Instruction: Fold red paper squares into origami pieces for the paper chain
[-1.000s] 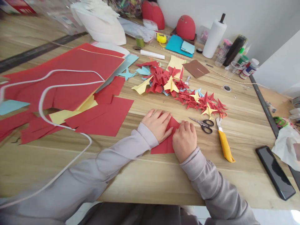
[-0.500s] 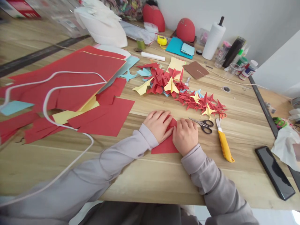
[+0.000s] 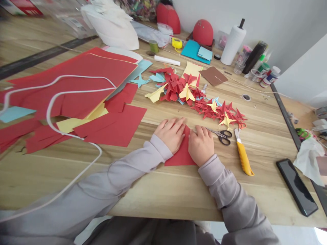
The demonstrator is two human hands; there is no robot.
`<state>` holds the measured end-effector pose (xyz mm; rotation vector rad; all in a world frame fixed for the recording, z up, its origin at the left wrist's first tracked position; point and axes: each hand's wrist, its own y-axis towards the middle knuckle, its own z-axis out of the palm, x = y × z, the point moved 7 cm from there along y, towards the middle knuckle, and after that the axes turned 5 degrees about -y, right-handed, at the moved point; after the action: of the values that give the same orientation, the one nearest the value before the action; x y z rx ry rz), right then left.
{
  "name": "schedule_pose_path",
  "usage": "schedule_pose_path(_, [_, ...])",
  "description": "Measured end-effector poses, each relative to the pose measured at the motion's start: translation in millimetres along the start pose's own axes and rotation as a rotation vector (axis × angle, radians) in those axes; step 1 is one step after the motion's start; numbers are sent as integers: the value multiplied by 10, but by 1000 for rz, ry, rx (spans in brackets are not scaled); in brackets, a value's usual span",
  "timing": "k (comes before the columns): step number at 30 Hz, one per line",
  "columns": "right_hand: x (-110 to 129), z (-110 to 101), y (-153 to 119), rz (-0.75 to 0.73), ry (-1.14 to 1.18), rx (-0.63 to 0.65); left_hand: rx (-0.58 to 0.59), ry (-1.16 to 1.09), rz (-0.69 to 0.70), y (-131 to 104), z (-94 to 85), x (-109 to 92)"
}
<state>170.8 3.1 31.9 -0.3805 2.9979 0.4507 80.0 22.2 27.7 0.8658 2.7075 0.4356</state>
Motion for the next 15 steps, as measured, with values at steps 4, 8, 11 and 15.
schedule_pose_path(4, [-27, -28, -30, 11, 3, 20, 12, -8, 11, -6, -16, 21])
schedule_pose_path(8, [-19, -50, -60, 1, -9, 2, 11, -44, 6, -12, -30, 31])
schedule_pose_path(11, [-9, -44, -69, -6, -7, -1, 5, -52, -32, -18, -33, 57])
schedule_pose_path(15, [-4, -53, -69, -15, -13, -4, 11, -46, -17, -19, -18, 48])
